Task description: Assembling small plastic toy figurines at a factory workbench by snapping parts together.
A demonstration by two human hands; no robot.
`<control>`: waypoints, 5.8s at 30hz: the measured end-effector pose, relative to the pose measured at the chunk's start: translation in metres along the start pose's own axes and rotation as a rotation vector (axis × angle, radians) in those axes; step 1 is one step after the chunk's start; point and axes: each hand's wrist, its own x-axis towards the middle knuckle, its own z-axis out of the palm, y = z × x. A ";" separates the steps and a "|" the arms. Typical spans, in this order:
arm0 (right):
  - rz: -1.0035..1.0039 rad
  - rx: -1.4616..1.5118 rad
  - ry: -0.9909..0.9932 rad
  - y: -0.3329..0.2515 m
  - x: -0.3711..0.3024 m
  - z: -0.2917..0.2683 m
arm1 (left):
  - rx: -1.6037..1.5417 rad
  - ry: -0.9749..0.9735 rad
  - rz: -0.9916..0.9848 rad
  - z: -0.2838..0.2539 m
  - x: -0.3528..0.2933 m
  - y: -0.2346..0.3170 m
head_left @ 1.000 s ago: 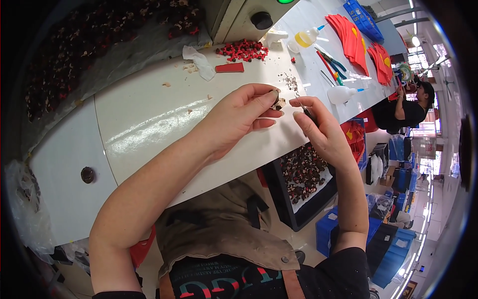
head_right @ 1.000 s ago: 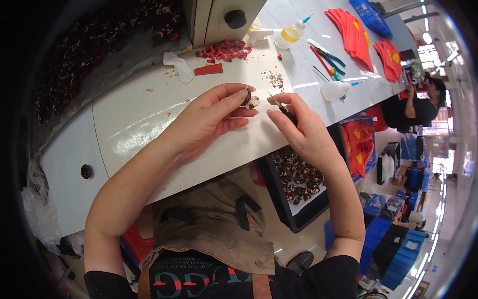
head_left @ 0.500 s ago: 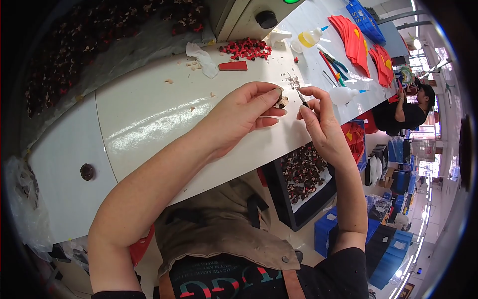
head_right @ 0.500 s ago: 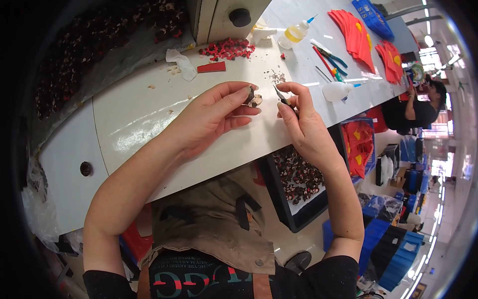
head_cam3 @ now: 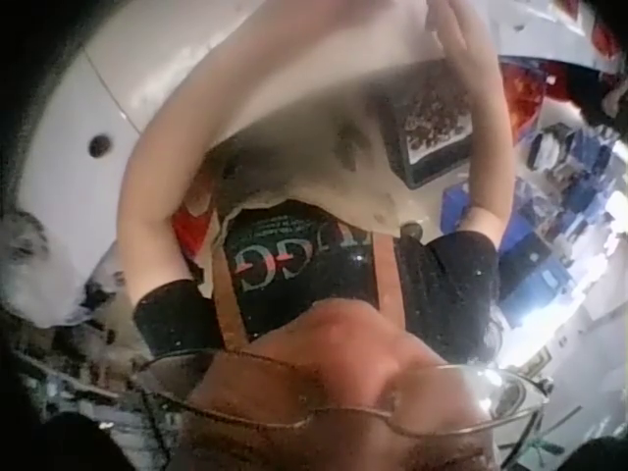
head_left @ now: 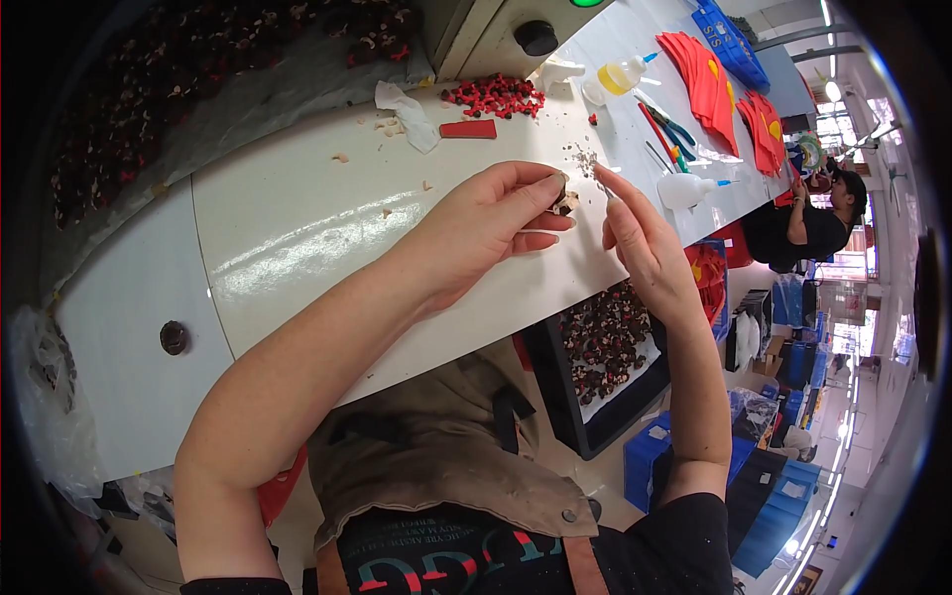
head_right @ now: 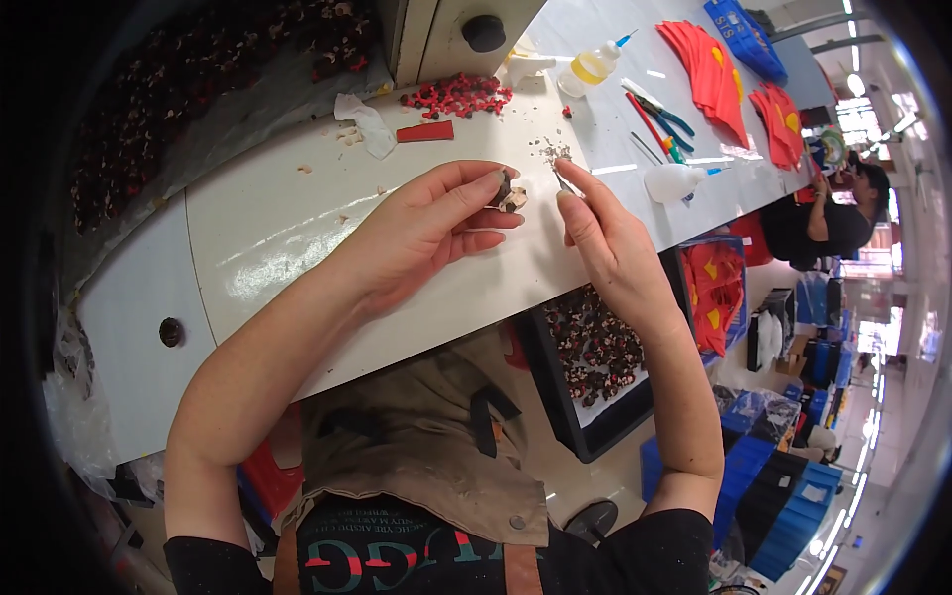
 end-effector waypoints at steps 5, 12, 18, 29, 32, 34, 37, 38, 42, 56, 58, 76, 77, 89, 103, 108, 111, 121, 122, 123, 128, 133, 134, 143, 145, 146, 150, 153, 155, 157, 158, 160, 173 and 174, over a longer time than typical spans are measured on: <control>-0.095 -0.015 0.109 -0.002 0.002 0.009 | 0.019 -0.005 0.024 -0.005 -0.004 -0.002; -0.085 0.075 0.179 0.005 0.012 0.017 | 0.020 -0.016 -0.004 -0.014 -0.012 -0.002; -0.148 0.038 0.183 0.005 0.019 0.029 | 0.032 -0.024 0.001 -0.024 -0.017 -0.003; -0.069 0.056 0.130 0.002 0.019 0.036 | 0.057 -0.039 0.005 -0.034 -0.022 -0.006; -0.068 0.036 0.121 0.005 0.018 0.037 | 0.064 -0.033 0.005 -0.034 -0.023 -0.007; -0.081 0.041 0.127 0.006 0.017 0.038 | 0.070 -0.031 0.002 -0.033 -0.022 -0.008; -0.096 0.094 0.136 0.003 0.016 0.040 | 0.075 -0.028 -0.002 -0.033 -0.023 -0.008; -0.070 0.098 0.123 0.001 0.016 0.039 | 0.074 -0.028 -0.003 -0.033 -0.023 -0.008; -0.076 0.119 0.109 0.008 0.018 0.041 | 0.066 -0.029 0.029 -0.034 -0.022 -0.012; -0.082 0.087 0.130 0.010 0.019 0.044 | 0.068 -0.041 0.058 -0.038 -0.020 -0.018; -0.130 0.026 0.150 0.008 0.018 0.046 | 0.073 -0.048 0.050 -0.038 -0.020 -0.018; -0.002 0.169 0.153 0.018 0.012 0.021 | 0.063 -0.027 0.043 -0.012 -0.009 -0.017; -0.008 0.155 0.148 0.021 0.012 0.016 | 0.067 -0.033 0.039 -0.009 -0.006 -0.017; 0.025 0.325 0.135 0.031 0.006 -0.028 | 0.026 -0.008 0.027 0.029 0.017 -0.013; -0.084 0.094 0.014 0.013 -0.019 -0.038 | 0.115 -0.023 0.008 0.042 0.021 -0.009; -0.114 -0.085 -0.068 0.010 -0.018 -0.035 | 0.129 -0.022 0.028 0.040 0.019 -0.010; -0.131 -0.212 -0.071 0.009 -0.015 -0.031 | 0.135 -0.035 0.022 0.036 0.019 -0.011; -0.107 -0.220 -0.110 0.005 -0.012 -0.020 | 0.164 -0.072 -0.007 0.024 0.014 -0.012; -0.104 -0.229 -0.111 0.005 -0.012 -0.019 | 0.163 -0.072 -0.006 0.023 0.014 -0.012; -0.101 -0.238 -0.111 0.004 -0.012 -0.018 | 0.166 -0.073 -0.005 0.022 0.013 -0.012; -0.122 -0.237 -0.107 0.004 -0.012 -0.015 | 0.172 -0.082 -0.004 0.021 0.012 -0.011; -0.119 -0.255 -0.119 0.002 -0.012 -0.014 | 0.186 -0.075 -0.014 0.018 0.011 -0.013; -0.094 -0.274 -0.135 0.001 -0.013 -0.014 | 0.186 -0.075 -0.014 0.018 0.012 -0.013; -0.109 -0.299 -0.218 0.004 -0.006 -0.020 | 0.230 -0.094 0.004 0.017 0.014 -0.013; -0.104 -0.300 -0.243 0.005 -0.005 -0.021 | 0.254 -0.098 0.015 0.017 0.013 -0.012; -0.105 -0.306 -0.258 0.004 -0.004 -0.020 | 0.253 -0.095 0.014 0.016 0.013 -0.013; -0.084 -0.291 -0.307 0.003 -0.003 -0.019 | 0.280 -0.096 0.006 0.012 0.014 -0.014; -0.106 -0.254 -0.293 0.006 -0.001 -0.015 | 0.256 -0.103 0.007 0.009 0.012 -0.014; -0.133 -0.248 -0.244 0.005 -0.003 -0.008 | 0.230 -0.098 0.010 0.007 0.011 -0.015; -0.162 -0.241 -0.198 0.006 -0.004 -0.002 | 0.201 -0.075 -0.001 0.005 0.010 -0.017; -0.169 -0.253 -0.168 0.008 -0.005 0.000 | 0.200 -0.074 0.001 0.004 0.009 -0.016; -0.178 -0.266 -0.140 0.007 -0.004 0.003 | 0.200 -0.096 -0.001 0.002 0.006 -0.013; -0.136 -0.321 -0.181 -0.001 -0.006 0.009 | 0.194 -0.051 0.079 -0.002 0.001 -0.020; -0.115 -0.343 -0.206 0.000 -0.006 0.008 | 0.224 -0.054 0.092 -0.002 0.001 -0.021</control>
